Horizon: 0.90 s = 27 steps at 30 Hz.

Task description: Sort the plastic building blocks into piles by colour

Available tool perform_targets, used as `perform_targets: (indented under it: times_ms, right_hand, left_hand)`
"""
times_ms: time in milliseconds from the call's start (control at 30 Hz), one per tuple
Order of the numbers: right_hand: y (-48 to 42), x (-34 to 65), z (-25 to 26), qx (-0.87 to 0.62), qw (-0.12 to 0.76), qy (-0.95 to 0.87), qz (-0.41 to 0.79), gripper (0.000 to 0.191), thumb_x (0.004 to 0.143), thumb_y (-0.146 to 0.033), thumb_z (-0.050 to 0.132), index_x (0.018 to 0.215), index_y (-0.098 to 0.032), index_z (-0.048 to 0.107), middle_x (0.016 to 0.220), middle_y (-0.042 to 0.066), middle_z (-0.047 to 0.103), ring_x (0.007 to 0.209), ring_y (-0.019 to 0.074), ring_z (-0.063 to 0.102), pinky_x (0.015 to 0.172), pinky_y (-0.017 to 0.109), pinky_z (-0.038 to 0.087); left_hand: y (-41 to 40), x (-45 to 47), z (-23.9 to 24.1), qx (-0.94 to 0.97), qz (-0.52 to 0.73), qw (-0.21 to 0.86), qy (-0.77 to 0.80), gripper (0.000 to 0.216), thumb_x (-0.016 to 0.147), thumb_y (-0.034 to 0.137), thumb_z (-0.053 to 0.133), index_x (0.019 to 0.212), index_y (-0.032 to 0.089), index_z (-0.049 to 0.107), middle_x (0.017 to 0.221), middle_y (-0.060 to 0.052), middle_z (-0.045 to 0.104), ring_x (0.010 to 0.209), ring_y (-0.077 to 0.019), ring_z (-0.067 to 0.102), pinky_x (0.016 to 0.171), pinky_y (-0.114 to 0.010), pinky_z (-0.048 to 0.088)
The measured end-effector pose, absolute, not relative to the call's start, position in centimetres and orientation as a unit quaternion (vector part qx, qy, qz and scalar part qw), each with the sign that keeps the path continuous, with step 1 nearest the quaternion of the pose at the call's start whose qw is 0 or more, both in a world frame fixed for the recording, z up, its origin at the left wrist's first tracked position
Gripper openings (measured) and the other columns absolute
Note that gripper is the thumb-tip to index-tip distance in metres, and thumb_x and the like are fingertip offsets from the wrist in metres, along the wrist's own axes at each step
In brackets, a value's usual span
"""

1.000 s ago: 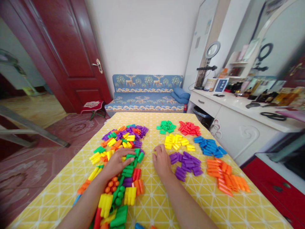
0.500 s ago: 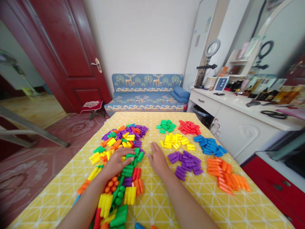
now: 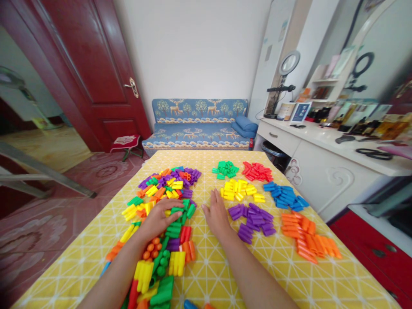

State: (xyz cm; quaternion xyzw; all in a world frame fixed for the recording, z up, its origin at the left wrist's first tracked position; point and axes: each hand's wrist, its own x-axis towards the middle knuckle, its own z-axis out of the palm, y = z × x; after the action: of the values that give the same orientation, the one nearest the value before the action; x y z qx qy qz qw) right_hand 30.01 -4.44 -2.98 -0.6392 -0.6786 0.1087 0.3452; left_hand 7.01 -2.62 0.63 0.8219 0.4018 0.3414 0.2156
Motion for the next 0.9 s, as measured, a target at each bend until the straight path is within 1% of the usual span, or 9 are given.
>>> perform_targets:
  times_ms: [100,267,333,400,467,533,600,733,900]
  right_hand:
    - [-5.3,29.3,-3.1,-0.569,0.375,-0.722,0.121,0.058,0.088,-0.025,0.049,0.143,-0.014,0.036,0.146,0.017,0.040,0.136,0.0249,0.036,0.113,0.047,0.031]
    - [-6.5,27.8,-2.1,-0.450,0.362,-0.806,0.131,0.061,0.081,-0.008,0.052,0.139,-0.022,0.041,0.137,0.009,0.049,0.128,0.0209,0.041,0.109,0.043,0.034]
    - [-6.6,27.7,-1.6,-0.455,0.358,-0.807,0.119,0.051,0.082,-0.009,0.053,0.131,-0.020,0.049,0.126,0.009,0.056,0.118,0.0215,0.047,0.102,0.042,0.039]
    - [-6.7,28.0,-1.2,-0.468,0.351,-0.805,0.103,0.035,0.084,-0.016,0.057,0.118,-0.020,0.058,0.110,0.009,0.060,0.106,0.0221,0.051,0.093,0.040,0.044]
    - [-6.8,28.2,-0.9,-0.471,0.342,-0.808,0.091,0.023,0.084,-0.026,0.062,0.106,-0.021,0.064,0.101,0.007,0.060,0.099,0.0223,0.052,0.087,0.039,0.044]
    - [-7.0,28.3,-0.6,-0.471,0.335,-0.811,0.089,0.022,0.082,-0.034,0.066,0.101,-0.022,0.066,0.100,0.006,0.060,0.097,0.0221,0.052,0.086,0.038,0.043]
    - [-7.3,28.3,-0.4,-0.475,0.328,-0.811,0.094,0.025,0.082,-0.037,0.066,0.102,-0.023,0.066,0.102,0.006,0.060,0.097,0.0219,0.053,0.086,0.037,0.043]
    - [-7.7,28.2,-0.1,-0.488,0.311,-0.807,0.123,0.027,0.084,-0.029,0.063,0.110,-0.026,0.065,0.108,0.005,0.060,0.100,0.0207,0.055,0.086,0.033,0.045]
    - [-6.9,28.4,-0.6,-0.514,0.319,-0.780,0.160,0.019,0.085,-0.023,0.061,0.103,-0.026,0.067,0.098,0.003,0.060,0.092,0.0177,0.058,0.080,0.029,0.046]
  left_hand:
    - [-2.6,7.0,0.6,0.821,0.343,0.215,0.402,0.022,0.082,0.035,0.065,0.101,0.028,0.073,0.109,-0.003,0.072,0.105,-0.0223,0.063,0.097,-0.041,0.045]
    - [-2.7,7.1,0.9,0.824,0.336,0.215,0.403,0.021,0.083,0.036,0.064,0.101,0.029,0.072,0.110,-0.002,0.072,0.106,-0.0218,0.062,0.100,-0.042,0.043]
    - [-2.8,7.1,1.0,0.824,0.338,0.214,0.402,0.021,0.083,0.036,0.065,0.100,0.029,0.073,0.109,-0.002,0.072,0.106,-0.0218,0.062,0.100,-0.042,0.043]
    - [-2.8,7.1,1.0,0.823,0.340,0.213,0.402,0.020,0.083,0.035,0.065,0.100,0.029,0.073,0.108,-0.003,0.072,0.105,-0.0221,0.062,0.100,-0.042,0.043]
    - [-2.8,7.1,0.9,0.822,0.342,0.213,0.402,0.020,0.083,0.035,0.065,0.100,0.028,0.073,0.108,-0.003,0.072,0.105,-0.0224,0.062,0.099,-0.042,0.044]
    - [-2.8,7.1,0.9,0.822,0.344,0.215,0.400,0.020,0.083,0.035,0.064,0.100,0.028,0.073,0.108,-0.003,0.072,0.105,-0.0226,0.062,0.099,-0.042,0.044]
    - [-2.8,7.1,0.8,0.820,0.345,0.217,0.402,0.020,0.083,0.035,0.065,0.100,0.028,0.073,0.108,-0.004,0.072,0.105,-0.0229,0.062,0.100,-0.043,0.043]
    - [-2.7,7.1,0.8,0.820,0.344,0.218,0.402,0.021,0.082,0.035,0.065,0.100,0.027,0.073,0.109,-0.004,0.072,0.105,-0.0234,0.062,0.098,-0.043,0.044]
    - [-2.8,7.1,0.8,0.819,0.345,0.221,0.402,0.022,0.082,0.035,0.065,0.101,0.026,0.073,0.109,-0.004,0.072,0.105,-0.0231,0.062,0.097,-0.041,0.045]
